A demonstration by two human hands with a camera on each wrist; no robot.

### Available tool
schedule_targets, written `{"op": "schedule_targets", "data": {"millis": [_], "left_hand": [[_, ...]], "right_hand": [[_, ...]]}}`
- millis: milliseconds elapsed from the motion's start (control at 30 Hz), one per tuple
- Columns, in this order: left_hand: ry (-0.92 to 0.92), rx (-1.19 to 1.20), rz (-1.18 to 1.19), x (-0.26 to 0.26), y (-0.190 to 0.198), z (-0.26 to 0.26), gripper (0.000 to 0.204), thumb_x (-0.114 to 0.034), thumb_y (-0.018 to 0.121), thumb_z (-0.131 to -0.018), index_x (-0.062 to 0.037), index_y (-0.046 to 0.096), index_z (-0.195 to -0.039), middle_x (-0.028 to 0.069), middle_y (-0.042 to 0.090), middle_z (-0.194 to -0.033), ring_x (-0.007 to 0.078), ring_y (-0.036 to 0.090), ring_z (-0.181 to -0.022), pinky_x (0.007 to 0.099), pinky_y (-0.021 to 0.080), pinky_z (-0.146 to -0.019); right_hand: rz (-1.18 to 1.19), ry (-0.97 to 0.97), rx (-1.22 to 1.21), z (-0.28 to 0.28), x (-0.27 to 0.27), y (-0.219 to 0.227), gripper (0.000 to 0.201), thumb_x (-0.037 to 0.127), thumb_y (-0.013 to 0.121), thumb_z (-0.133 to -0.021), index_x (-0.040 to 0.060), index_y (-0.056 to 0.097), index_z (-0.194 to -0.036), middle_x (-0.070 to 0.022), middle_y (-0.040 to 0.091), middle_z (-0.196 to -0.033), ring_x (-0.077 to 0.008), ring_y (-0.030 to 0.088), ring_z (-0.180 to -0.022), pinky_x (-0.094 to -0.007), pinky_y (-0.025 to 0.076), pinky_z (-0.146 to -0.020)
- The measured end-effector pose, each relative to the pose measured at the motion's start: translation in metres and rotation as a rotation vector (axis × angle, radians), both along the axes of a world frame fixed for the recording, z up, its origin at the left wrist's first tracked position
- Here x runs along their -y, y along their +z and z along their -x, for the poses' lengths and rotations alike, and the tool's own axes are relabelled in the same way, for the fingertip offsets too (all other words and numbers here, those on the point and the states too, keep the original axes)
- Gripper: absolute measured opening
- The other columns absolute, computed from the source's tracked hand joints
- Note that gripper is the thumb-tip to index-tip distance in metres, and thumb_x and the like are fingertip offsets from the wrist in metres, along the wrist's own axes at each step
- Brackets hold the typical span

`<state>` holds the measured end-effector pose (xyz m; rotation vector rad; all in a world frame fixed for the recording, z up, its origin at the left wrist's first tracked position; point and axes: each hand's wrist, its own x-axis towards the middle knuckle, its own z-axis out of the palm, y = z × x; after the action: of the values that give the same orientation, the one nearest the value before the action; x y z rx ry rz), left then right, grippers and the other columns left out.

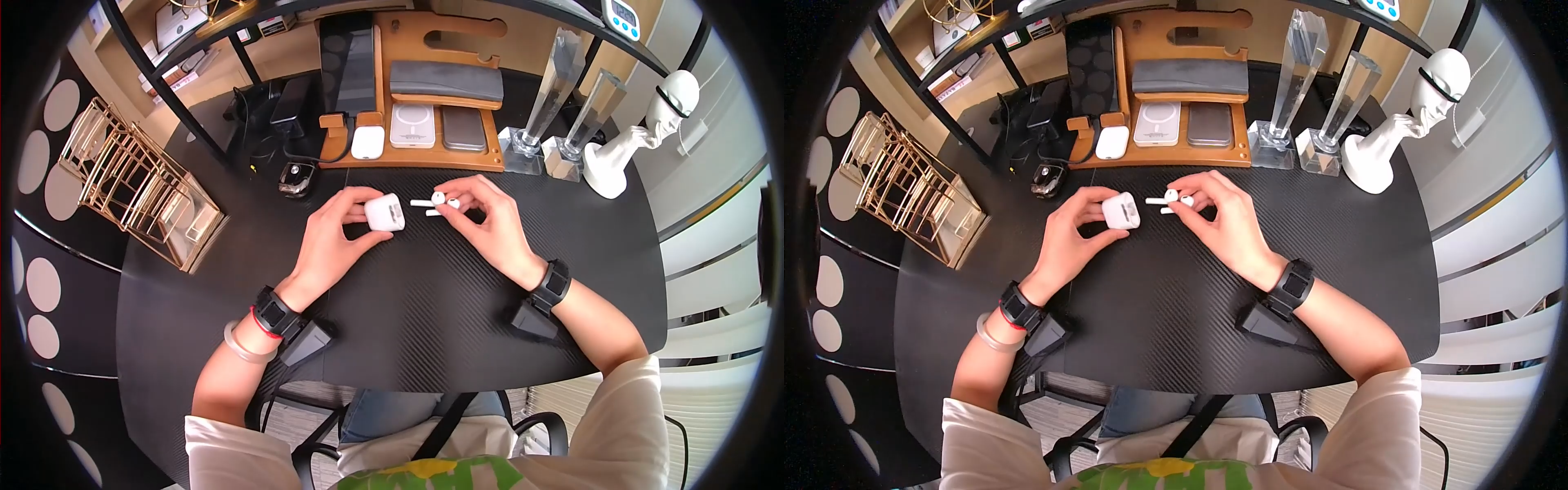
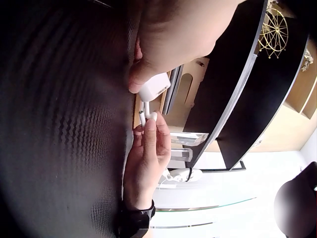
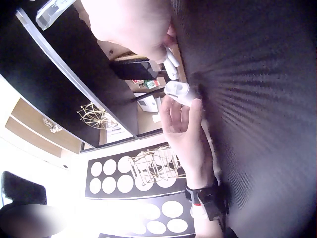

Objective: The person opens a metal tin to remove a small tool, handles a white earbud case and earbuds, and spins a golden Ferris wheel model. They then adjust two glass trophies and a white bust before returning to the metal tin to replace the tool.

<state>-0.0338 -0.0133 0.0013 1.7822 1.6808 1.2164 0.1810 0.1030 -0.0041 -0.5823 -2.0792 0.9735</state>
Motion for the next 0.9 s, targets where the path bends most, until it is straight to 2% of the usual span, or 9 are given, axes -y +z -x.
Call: {"op": "schedule_targets", "data": {"millis": [200, 233, 267, 333, 433, 567, 700, 800, 900], "left_hand": [[-0.04, 0.198, -0.01, 0.0, -0.001, 0.0, 0.049, 0.005, 0.073, -0.082, -0.0026, 0.042, -0.119, 0.0155, 0.061, -0.124, 0.0239, 0.063, -0.115, 0.0349, 0.054, -0.097], [-0.068, 0.191, -0.014, -0.001, -0.002, 0.001, 0.049, 0.006, 0.071, -0.083, -0.0032, 0.039, -0.118, 0.0177, 0.058, -0.129, 0.025, 0.06, -0.119, 0.0356, 0.054, -0.098], [-0.068, 0.19, -0.015, -0.001, -0.001, 0.0, 0.049, 0.006, 0.071, -0.083, -0.0032, 0.039, -0.118, 0.0177, 0.058, -0.129, 0.025, 0.06, -0.119, 0.0356, 0.054, -0.098], [-0.077, 0.196, -0.041, 0.0, 0.0, 0.0, 0.049, 0.007, 0.072, -0.082, -0.0025, 0.041, -0.12, 0.0171, 0.056, -0.132, 0.0242, 0.059, -0.12, 0.0353, 0.054, -0.097], [-0.091, 0.151, -0.043, 0.001, 0.003, -0.001, 0.048, 0.007, 0.072, -0.081, -0.0019, 0.046, -0.121, 0.0128, 0.054, -0.128, 0.0234, 0.059, -0.12, 0.0345, 0.054, -0.097], [-0.119, 0.15, -0.037, 0.0, 0.001, -0.003, 0.046, 0.007, 0.074, -0.08, -0.0012, 0.052, -0.119, 0.0075, 0.051, -0.115, 0.0223, 0.061, -0.116, 0.0325, 0.055, -0.096], [-0.158, 0.079, -0.062, 0.002, 0.0, -0.003, 0.049, 0.005, 0.075, -0.079, -0.0015, 0.051, -0.121, 0.0079, 0.052, -0.116, 0.021, 0.062, -0.113, 0.0325, 0.055, -0.094], [-0.195, 0.038, -0.06, 0.002, 0.001, -0.004, 0.051, 0.001, 0.077, -0.079, -0.0015, 0.051, -0.123, 0.0081, 0.055, -0.114, 0.0193, 0.063, -0.107, 0.0321, 0.056, -0.091], [-0.128, 0.044, -0.014, 0.002, 0.001, -0.005, 0.054, -0.004, 0.078, -0.078, -0.0018, 0.049, -0.124, 0.0091, 0.062, -0.108, 0.0178, 0.065, -0.101, 0.0306, 0.055, -0.087]], "right_hand": [[-0.05, 0.029, 0.028, -0.001, -0.003, -0.006, 0.024, 0.003, 0.069, -0.086, 0.0036, 0.065, -0.109, -0.0069, 0.064, -0.099, -0.0159, 0.066, -0.084, -0.0279, 0.054, -0.077], [-0.018, 0.031, 0.096, -0.002, -0.002, -0.001, 0.026, 0.006, 0.07, -0.085, 0.0047, 0.065, -0.11, -0.0079, 0.064, -0.103, -0.0221, 0.064, -0.096, -0.0333, 0.052, -0.085], [-0.02, 0.031, 0.096, -0.002, -0.003, -0.002, 0.026, 0.006, 0.07, -0.085, 0.0047, 0.065, -0.11, -0.0079, 0.064, -0.103, -0.0221, 0.064, -0.096, -0.0333, 0.052, -0.085], [-0.325, -0.047, 0.1, -0.001, -0.005, -0.004, 0.028, 0.009, 0.071, -0.084, 0.0061, 0.065, -0.112, -0.0091, 0.064, -0.105, -0.0268, 0.058, -0.108, -0.0375, 0.046, -0.094], [-0.264, -0.039, 0.056, 0.0, -0.001, 0.004, 0.03, 0.011, 0.072, -0.083, 0.0067, 0.065, -0.112, -0.0105, 0.063, -0.107, -0.029, 0.053, -0.115, -0.0401, 0.042, -0.099], [-0.297, 0.041, 0.023, -0.001, 0.002, 0.004, 0.032, 0.012, 0.073, -0.082, 0.0073, 0.065, -0.113, -0.0112, 0.062, -0.112, -0.0291, 0.054, -0.112, -0.0399, 0.042, -0.098], [-0.261, 0.104, 0.011, 0.0, 0.006, 0.008, 0.034, 0.011, 0.073, -0.081, 0.0072, 0.065, -0.113, -0.0109, 0.062, -0.111, -0.0289, 0.054, -0.112, -0.0396, 0.043, -0.098], [-0.315, 0.143, -0.005, 0.001, 0.008, 0.012, 0.031, 0.007, 0.069, -0.082, 0.0064, 0.065, -0.113, -0.0112, 0.062, -0.108, -0.029, 0.055, -0.109, -0.0396, 0.044, -0.096], [-0.263, 0.024, 0.034, -0.003, 0.002, 0.008, 0.028, -0.005, 0.053, -0.081, 0.004, 0.065, -0.105, -0.0115, 0.062, -0.103, -0.0297, 0.055, -0.1, -0.039, 0.045, -0.09]]}}
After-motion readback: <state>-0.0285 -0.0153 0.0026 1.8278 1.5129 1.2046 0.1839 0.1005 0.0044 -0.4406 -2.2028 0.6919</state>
